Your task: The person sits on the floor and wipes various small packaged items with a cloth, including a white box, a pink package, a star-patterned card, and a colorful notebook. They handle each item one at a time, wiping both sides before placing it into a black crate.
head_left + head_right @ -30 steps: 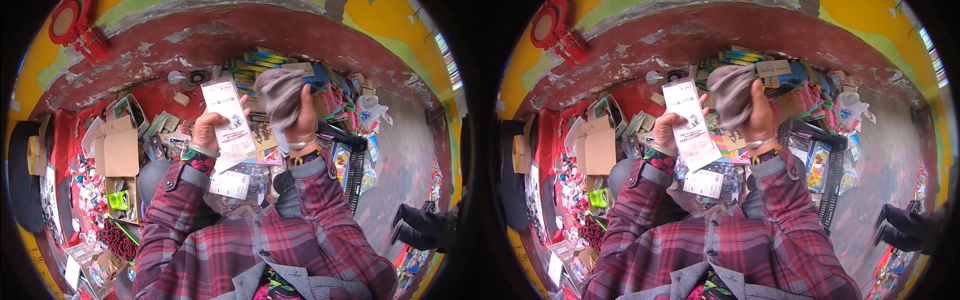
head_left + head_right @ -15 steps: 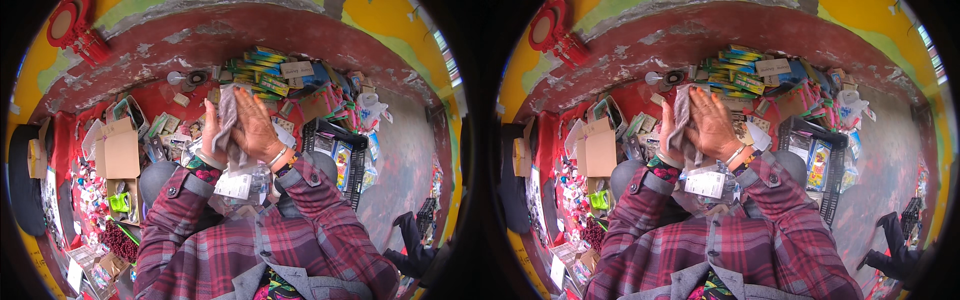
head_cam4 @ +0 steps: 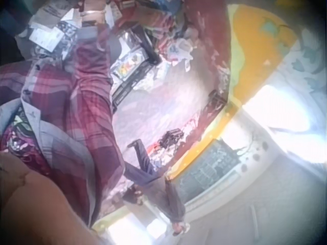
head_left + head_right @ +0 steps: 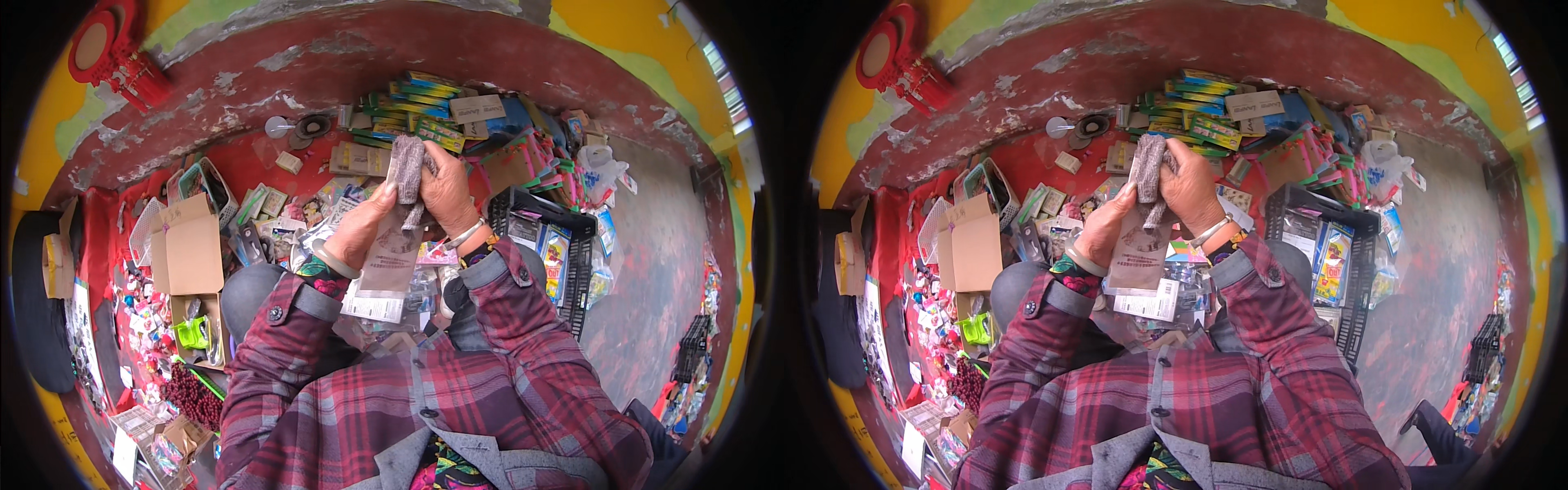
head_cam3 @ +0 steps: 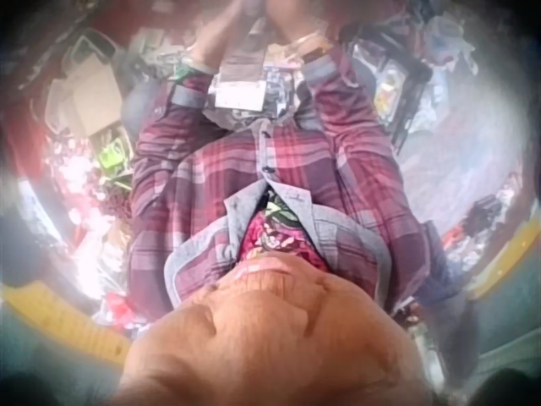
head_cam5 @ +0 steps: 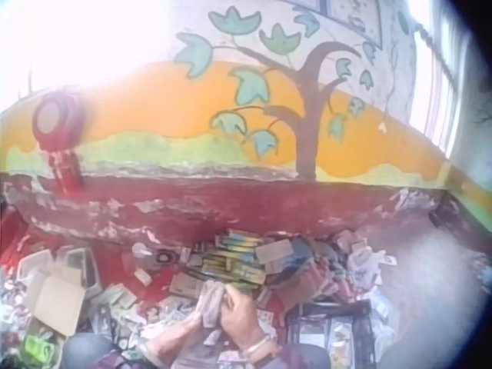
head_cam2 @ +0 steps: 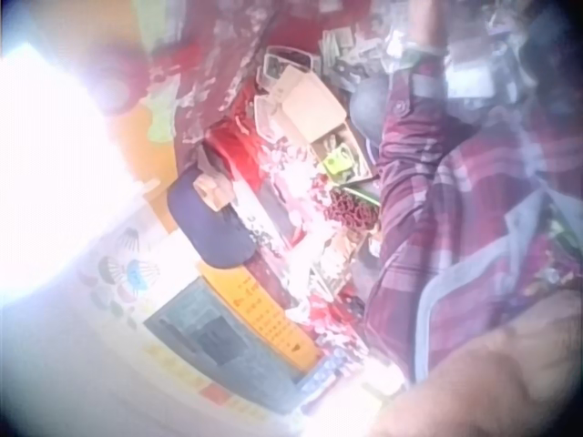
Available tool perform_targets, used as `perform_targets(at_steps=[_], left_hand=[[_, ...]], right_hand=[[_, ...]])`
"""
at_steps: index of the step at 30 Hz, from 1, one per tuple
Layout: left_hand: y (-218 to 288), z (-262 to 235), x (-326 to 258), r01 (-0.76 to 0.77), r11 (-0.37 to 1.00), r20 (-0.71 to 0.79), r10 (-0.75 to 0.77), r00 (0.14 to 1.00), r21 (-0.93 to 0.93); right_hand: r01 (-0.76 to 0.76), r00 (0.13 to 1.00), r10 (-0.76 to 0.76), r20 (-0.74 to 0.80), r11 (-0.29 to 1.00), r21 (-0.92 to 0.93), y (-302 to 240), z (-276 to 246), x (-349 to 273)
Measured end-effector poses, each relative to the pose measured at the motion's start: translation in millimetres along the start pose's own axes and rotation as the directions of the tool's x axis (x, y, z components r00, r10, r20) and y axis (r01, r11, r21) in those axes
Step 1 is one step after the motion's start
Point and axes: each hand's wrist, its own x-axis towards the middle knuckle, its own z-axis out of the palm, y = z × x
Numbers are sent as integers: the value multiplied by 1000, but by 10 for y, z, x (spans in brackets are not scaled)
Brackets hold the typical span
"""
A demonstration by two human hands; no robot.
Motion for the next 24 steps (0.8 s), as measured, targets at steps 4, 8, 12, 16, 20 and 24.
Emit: perform_targets(at_steps=[4,8,12,16,20,24], left_hand=[[62,-18,-14,38,999,97,-35,995,-33],[119,22,-66,74,996,106,-68,992,-57],[204,30,-54,47,998,129,-40,991,-49],[264,21,-84,61,998,116,-63,991,20],[282,-9,-121,154,982,113,-166,980,110],[241,41,-123,193,976,48,-198,979,99]], right_hand=[[-140,987,158,-25,930,339,79,-25,34],[-186,978,207,14,849,495,160,-165,33],[318,946,-307,103,821,-473,719,-602,-68],[194,978,-175,112,961,-195,574,-614,-20],[-198,935,0,355,830,522,46,-187,64],[-361,912,211,352,819,445,-81,-179,33]])
